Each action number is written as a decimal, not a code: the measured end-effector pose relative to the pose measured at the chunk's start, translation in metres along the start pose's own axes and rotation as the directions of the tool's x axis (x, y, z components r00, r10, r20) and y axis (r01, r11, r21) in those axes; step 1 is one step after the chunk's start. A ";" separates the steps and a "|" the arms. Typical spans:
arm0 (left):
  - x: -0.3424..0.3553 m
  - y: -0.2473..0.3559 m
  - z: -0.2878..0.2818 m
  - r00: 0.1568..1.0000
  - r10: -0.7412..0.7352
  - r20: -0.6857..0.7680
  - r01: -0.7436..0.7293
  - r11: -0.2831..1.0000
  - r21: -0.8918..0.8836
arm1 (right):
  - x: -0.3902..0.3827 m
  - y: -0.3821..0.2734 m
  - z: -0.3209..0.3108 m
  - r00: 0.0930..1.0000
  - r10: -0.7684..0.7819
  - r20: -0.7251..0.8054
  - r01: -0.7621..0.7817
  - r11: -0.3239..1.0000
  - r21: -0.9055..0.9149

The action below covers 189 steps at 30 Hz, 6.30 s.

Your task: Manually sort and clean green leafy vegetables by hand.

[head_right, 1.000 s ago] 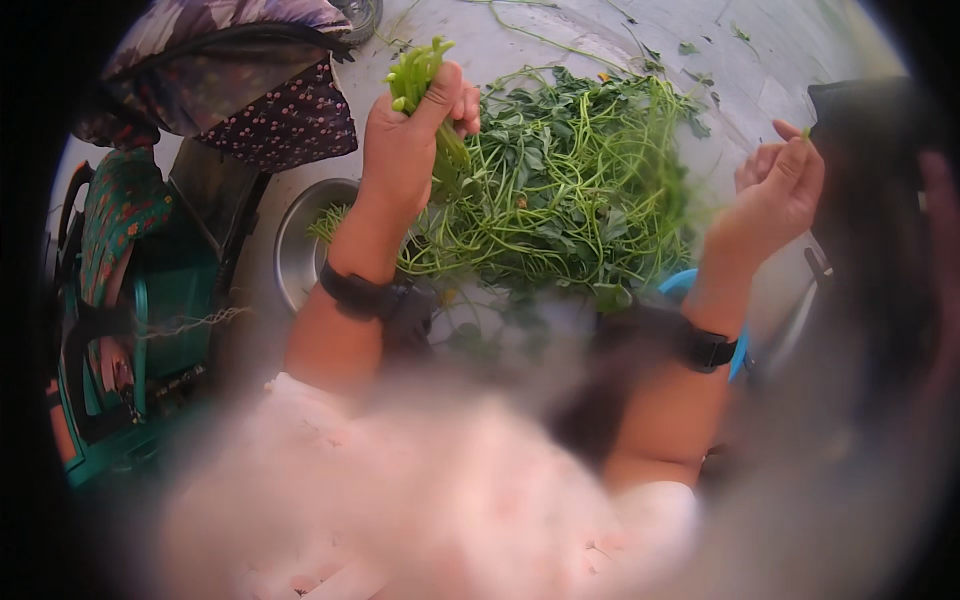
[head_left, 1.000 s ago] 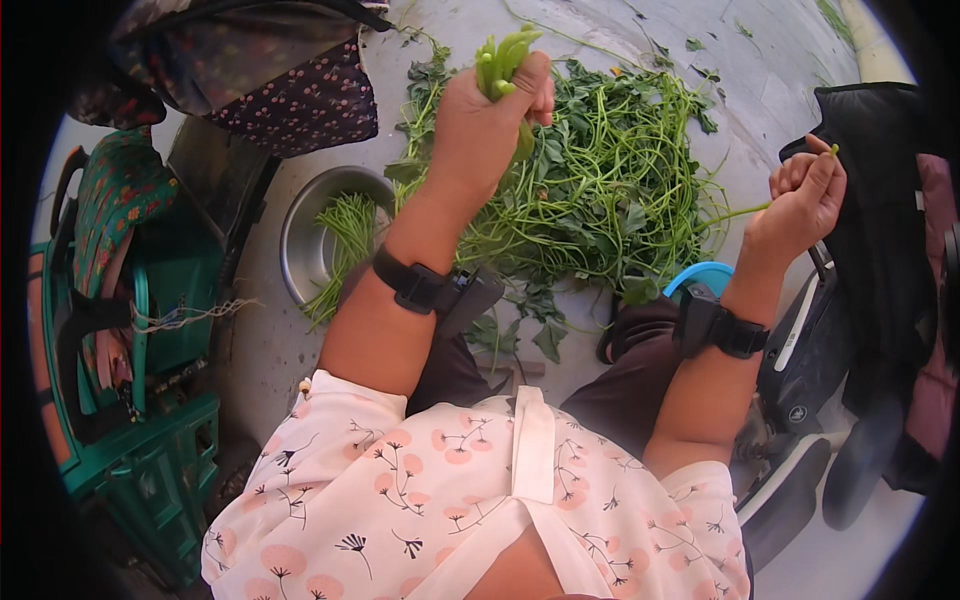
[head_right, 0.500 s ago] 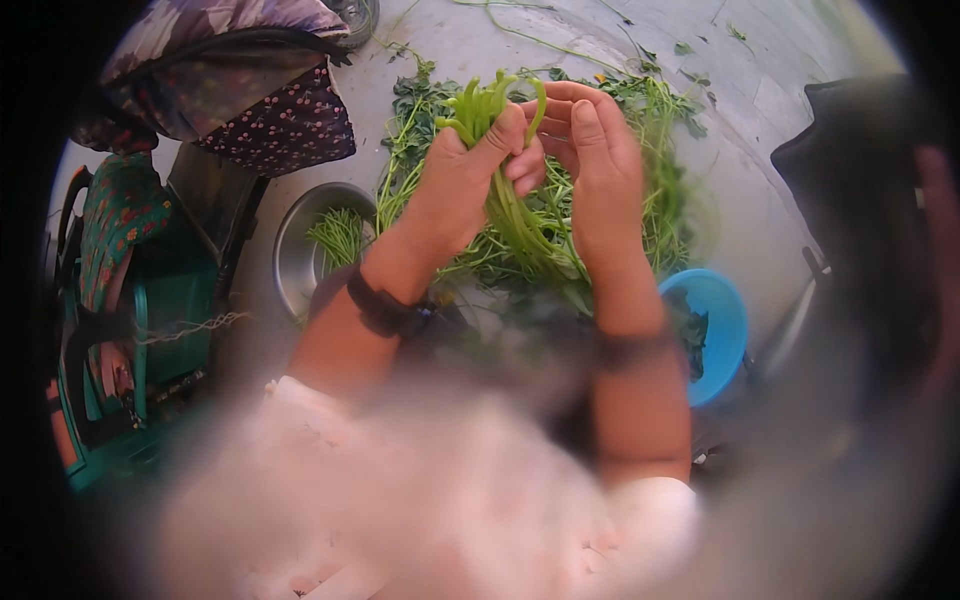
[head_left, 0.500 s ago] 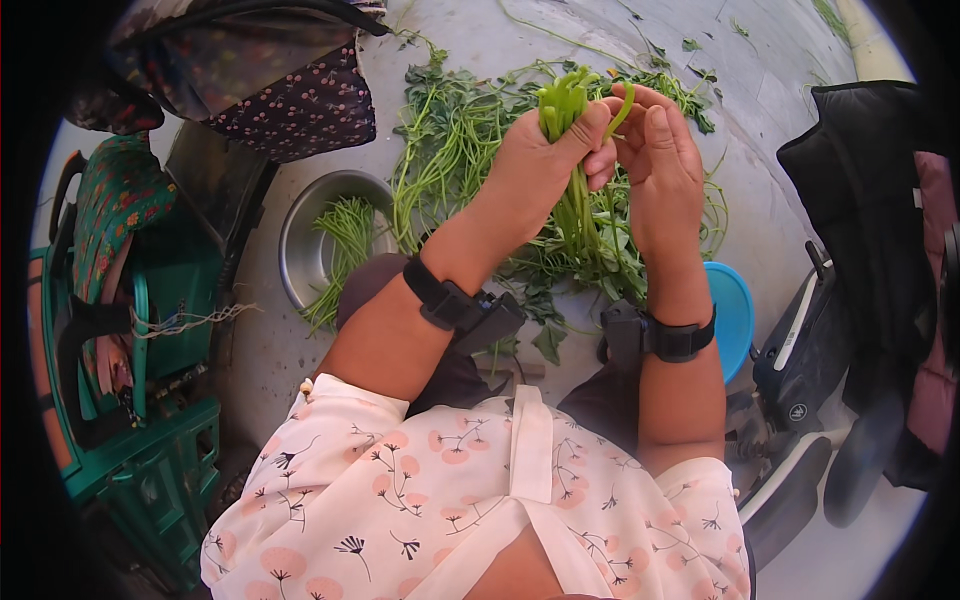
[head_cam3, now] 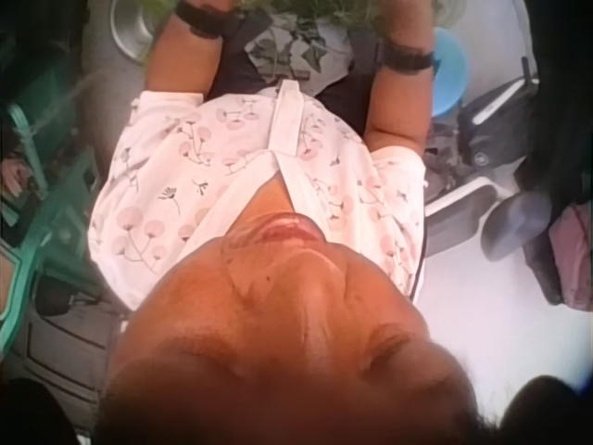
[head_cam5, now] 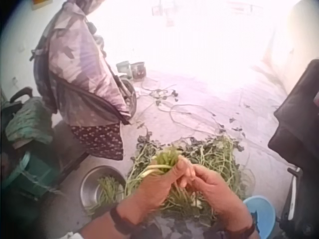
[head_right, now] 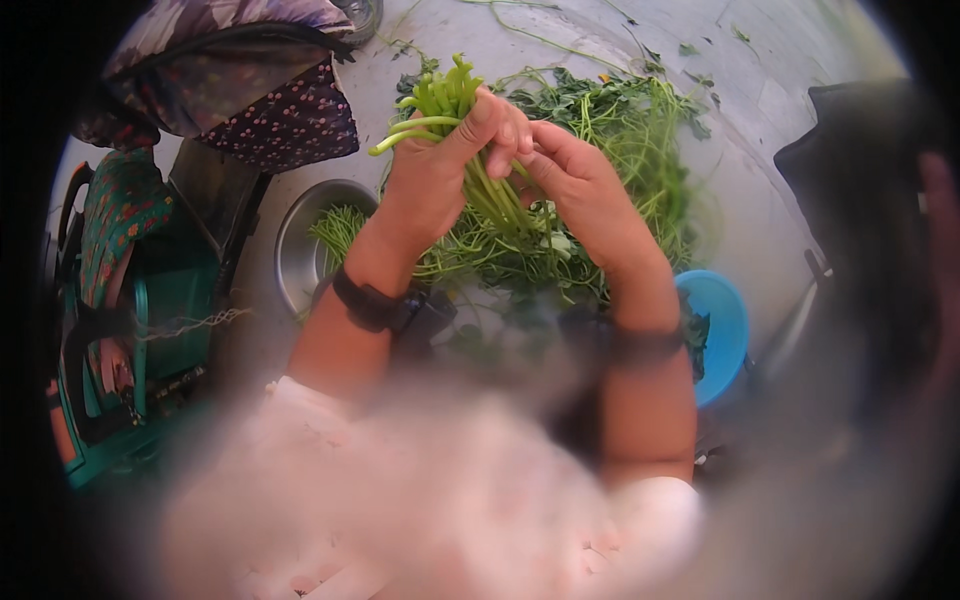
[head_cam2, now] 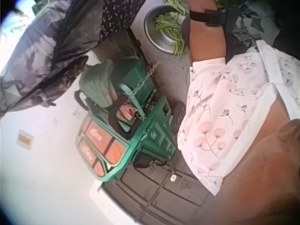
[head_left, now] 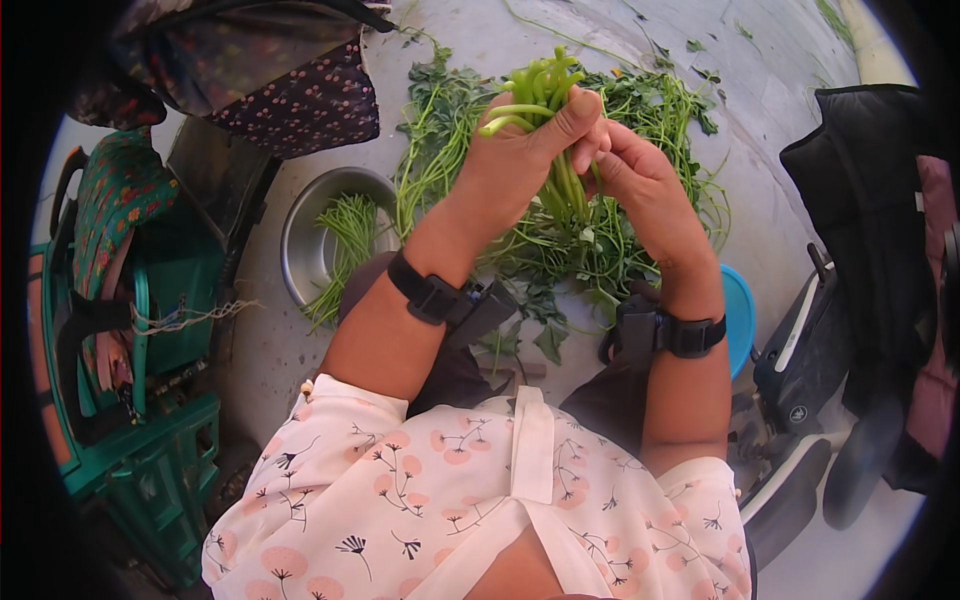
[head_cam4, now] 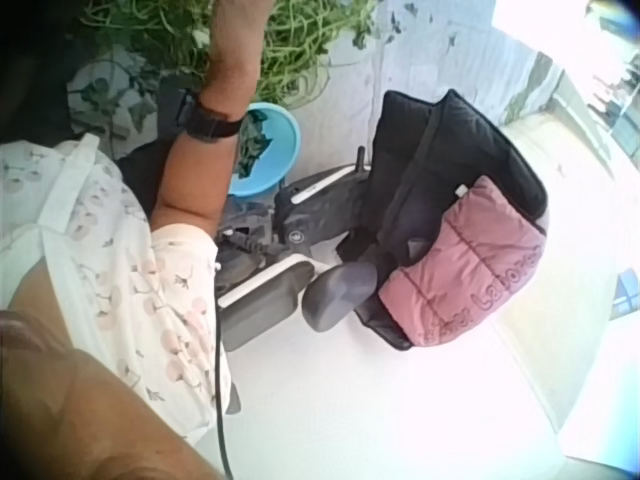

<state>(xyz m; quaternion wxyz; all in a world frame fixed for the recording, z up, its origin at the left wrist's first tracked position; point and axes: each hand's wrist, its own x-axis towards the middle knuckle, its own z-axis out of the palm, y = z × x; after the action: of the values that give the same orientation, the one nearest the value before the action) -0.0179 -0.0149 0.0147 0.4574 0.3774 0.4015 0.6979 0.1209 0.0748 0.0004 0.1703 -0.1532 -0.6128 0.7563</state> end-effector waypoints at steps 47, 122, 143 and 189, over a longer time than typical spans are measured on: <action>0.000 0.016 -0.005 0.998 -0.017 0.053 0.012 0.996 0.086 | 0.001 -0.002 0.010 0.965 -0.031 -0.262 0.062 0.992 0.108; 0.001 -0.006 0.002 0.988 -0.014 -0.151 0.013 1.000 -0.010 | 0.010 0.022 0.014 0.830 -0.557 0.011 0.301 0.432 -0.850; 0.002 -0.004 -0.001 0.981 -0.018 -0.195 0.048 0.987 0.155 | 0.006 0.020 0.025 0.931 -0.284 -0.231 0.108 0.816 -0.567; -0.002 0.004 -0.118 0.866 -0.346 -0.361 0.121 0.845 -0.521 | -0.077 -0.006 -0.045 0.958 0.287 -0.029 -0.285 0.931 -0.229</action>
<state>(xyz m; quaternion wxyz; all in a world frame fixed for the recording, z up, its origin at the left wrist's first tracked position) -0.1241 -0.0432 -0.0284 0.5171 0.0301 0.3521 0.7795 0.2097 0.0808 -0.0014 0.0381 -0.2577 -0.6679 0.6971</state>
